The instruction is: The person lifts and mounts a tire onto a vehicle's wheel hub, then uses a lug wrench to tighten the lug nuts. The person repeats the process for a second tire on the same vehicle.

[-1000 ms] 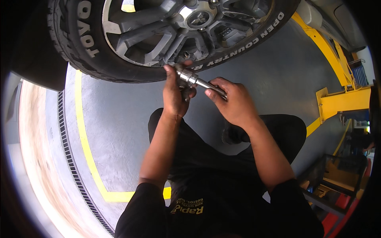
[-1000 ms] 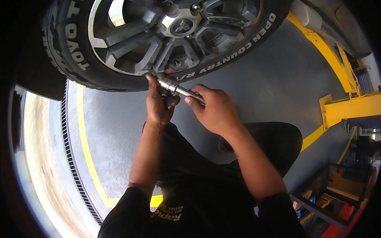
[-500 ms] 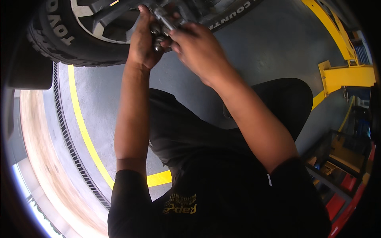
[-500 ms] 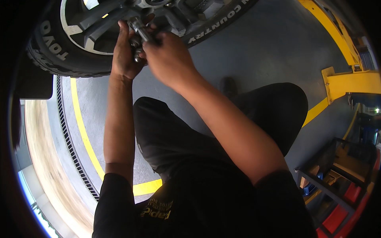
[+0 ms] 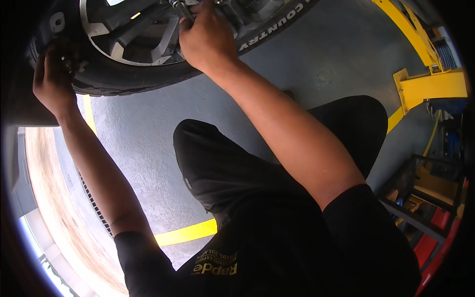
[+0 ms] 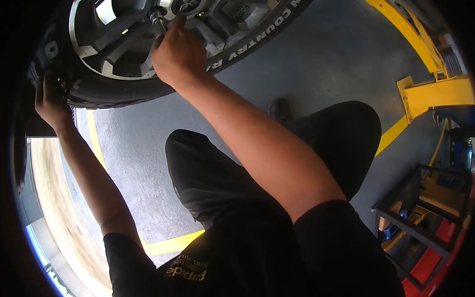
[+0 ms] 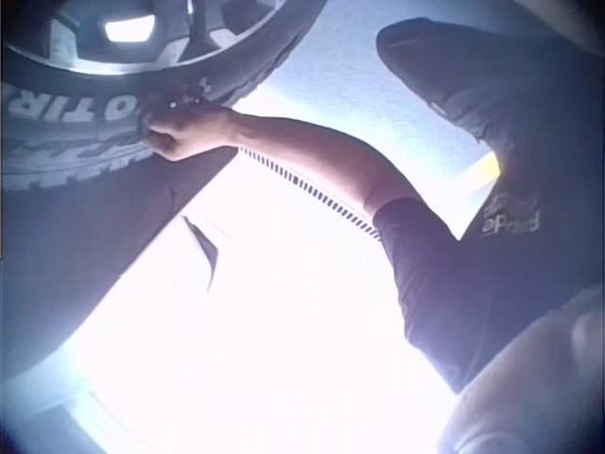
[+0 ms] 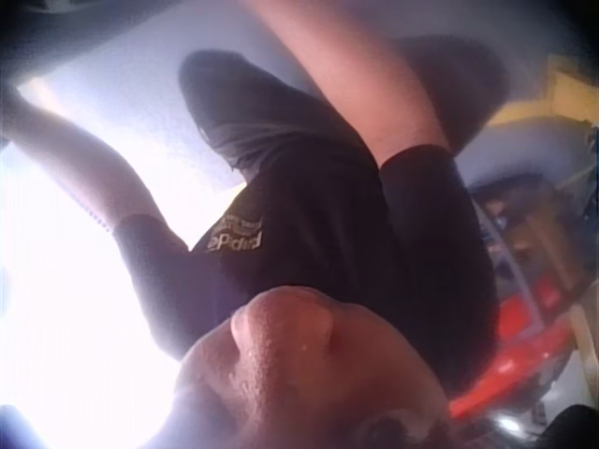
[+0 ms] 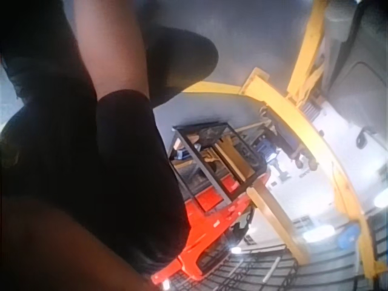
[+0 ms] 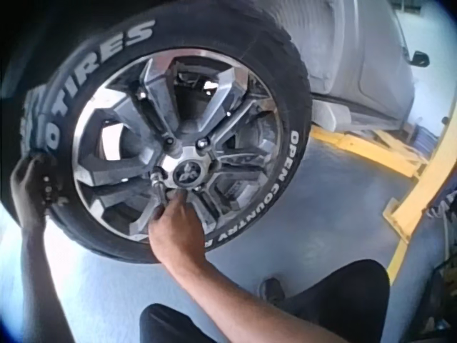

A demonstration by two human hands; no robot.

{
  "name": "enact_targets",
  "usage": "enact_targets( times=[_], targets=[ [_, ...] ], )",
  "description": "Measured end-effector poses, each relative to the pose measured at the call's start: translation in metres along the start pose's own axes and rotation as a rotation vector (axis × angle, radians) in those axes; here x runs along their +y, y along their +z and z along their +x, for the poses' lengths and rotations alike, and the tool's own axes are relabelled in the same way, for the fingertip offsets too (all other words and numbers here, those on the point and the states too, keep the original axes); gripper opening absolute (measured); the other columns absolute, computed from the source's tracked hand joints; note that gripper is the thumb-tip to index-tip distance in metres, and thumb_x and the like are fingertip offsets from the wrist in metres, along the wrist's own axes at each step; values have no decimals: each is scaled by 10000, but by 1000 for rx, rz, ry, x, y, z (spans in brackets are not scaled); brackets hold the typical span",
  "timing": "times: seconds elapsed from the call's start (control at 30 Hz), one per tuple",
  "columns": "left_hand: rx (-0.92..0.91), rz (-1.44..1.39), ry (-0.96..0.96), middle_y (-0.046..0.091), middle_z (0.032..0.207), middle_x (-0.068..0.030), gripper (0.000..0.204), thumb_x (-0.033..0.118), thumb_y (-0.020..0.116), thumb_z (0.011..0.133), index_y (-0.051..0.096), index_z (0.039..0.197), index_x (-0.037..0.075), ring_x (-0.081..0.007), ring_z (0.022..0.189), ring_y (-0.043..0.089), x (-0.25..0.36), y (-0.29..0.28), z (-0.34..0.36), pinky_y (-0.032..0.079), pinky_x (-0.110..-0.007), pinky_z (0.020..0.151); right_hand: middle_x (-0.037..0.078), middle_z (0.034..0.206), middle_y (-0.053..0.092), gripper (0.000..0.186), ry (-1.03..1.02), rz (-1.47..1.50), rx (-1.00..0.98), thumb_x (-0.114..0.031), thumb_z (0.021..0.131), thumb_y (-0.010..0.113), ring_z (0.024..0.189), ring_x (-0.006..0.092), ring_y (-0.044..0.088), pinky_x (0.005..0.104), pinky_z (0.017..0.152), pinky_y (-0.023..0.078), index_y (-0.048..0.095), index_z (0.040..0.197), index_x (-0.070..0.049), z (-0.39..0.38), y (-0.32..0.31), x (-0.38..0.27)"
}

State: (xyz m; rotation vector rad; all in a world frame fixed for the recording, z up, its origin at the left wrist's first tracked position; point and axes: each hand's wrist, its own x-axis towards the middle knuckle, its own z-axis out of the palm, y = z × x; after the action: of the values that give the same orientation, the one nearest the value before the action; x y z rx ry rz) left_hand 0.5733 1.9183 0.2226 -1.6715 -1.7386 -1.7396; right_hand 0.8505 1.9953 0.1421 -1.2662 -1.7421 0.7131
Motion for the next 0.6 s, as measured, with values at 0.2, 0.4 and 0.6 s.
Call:
enact_targets(
  times=[0.2,0.4,0.6],
  targets=[
    [160,-201,-155,723,792,-65,219,109,594,906,770,977,1,-103,604,613,19,22,-2,409,-201,495,266,787,686,260,-26,-83,96,-140,915,596,727,426,704,492,679,576,492,1046,59,3,9,-3],
    [171,-237,-20,730,816,-88,252,70,541,904,757,991,-28,-114,643,630,15,25,5,428,-203,528,199,742,621,102,384,854,84,-126,949,499,465,227,527,376,425,407,495,977,-29,25,52,13],
    [188,168,399,727,835,-68,225,58,553,898,764,939,-8,-147,695,666,-22,14,47,516,-251,581,152,788,641,154,568,1061,-178,-151,906,537,553,205,538,351,530,430,576,961,-13,30,10,15]
  ],
)
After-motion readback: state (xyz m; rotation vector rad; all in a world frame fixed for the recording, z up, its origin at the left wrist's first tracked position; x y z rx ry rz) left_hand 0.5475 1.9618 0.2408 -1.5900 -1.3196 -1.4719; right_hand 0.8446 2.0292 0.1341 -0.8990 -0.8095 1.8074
